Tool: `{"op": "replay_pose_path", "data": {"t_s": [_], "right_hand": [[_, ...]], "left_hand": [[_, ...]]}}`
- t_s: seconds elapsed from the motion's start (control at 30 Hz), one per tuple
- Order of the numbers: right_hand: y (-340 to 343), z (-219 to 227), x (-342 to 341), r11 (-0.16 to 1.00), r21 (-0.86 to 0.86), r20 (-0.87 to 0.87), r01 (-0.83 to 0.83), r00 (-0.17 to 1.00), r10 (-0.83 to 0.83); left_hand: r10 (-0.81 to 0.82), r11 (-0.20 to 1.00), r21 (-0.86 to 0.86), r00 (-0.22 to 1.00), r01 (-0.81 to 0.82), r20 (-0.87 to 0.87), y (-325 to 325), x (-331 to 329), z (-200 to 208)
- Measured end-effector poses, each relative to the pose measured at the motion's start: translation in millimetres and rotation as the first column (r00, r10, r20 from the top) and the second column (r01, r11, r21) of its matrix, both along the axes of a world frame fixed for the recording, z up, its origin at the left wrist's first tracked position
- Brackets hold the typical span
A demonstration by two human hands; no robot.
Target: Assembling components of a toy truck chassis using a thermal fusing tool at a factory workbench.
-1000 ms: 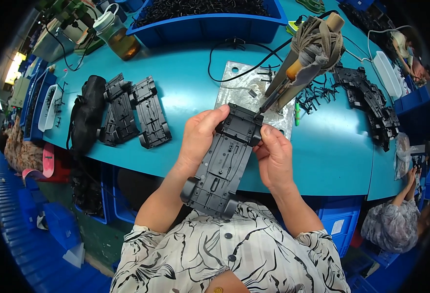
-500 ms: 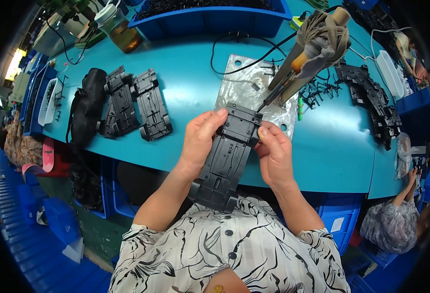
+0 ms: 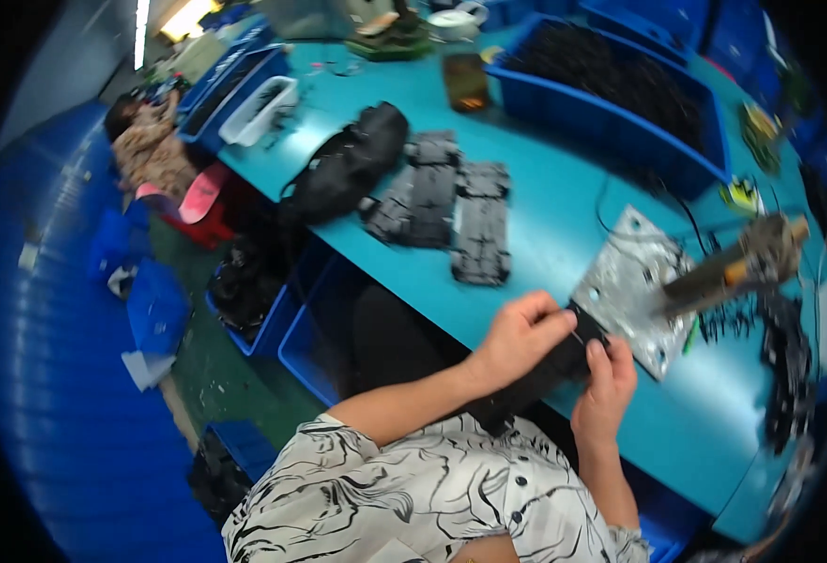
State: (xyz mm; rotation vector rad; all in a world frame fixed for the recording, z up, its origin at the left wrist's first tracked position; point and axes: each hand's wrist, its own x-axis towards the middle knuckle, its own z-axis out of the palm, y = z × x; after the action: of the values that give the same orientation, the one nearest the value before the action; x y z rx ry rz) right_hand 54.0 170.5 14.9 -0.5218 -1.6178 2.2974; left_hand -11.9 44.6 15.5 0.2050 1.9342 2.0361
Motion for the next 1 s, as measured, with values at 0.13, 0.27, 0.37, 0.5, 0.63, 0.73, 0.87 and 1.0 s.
{"op": "replay_pose_path", "data": {"t_s": [0.13,0.27,0.37,0.5,0.63,0.73,0.87,1.0], "right_hand": [[-6.2,-4.2,8.5,1.000,0.009,-0.015,-0.021,1.000,0.021],[-23.1,-1.1,4.7,0.994,0.092,-0.080,-0.061,0.994,0.068],[-25.7,0.7,-11.8,0.984,0.026,-0.047,-0.178,0.983,0.179],[-38.9,17.5,-29.9,0.949,0.004,-0.112,-0.314,0.943,0.312],[-39.9,11.7,-28.0,0.897,0.000,-0.032,-0.441,0.897,0.441],[-38.0,10.3,-18.3,0.894,0.012,0.055,-0.448,0.893,0.447],[-28.0,-2.7,-2.0,0.910,0.021,0.031,-0.415,0.910,0.414],[-4.4,-7.4,29.2,0.902,0.031,0.065,-0.431,0.901,0.428]], "left_hand": [[0.029,0.999,0.032,1.000,-0.029,0.002,-4.0,11.7,-9.8],[0.083,0.995,0.052,0.995,-0.080,-0.056,-19.6,12.3,-4.6],[0.136,0.988,0.079,0.990,-0.133,-0.038,-36.6,-3.9,7.9],[0.186,0.982,0.003,0.975,-0.187,-0.123,-64.0,-63.3,29.9],[0.278,0.960,0.074,0.949,-0.270,-0.150,-87.1,-135.3,57.3],[0.285,0.864,-0.277,0.862,-0.420,-0.419,-110.4,-189.4,25.7],[0.226,0.730,-0.438,0.791,-0.524,-0.569,-107.8,-208.5,-18.1],[0.179,0.751,-0.499,0.860,-0.434,-0.478,-112.2,-185.9,-3.5]]}}
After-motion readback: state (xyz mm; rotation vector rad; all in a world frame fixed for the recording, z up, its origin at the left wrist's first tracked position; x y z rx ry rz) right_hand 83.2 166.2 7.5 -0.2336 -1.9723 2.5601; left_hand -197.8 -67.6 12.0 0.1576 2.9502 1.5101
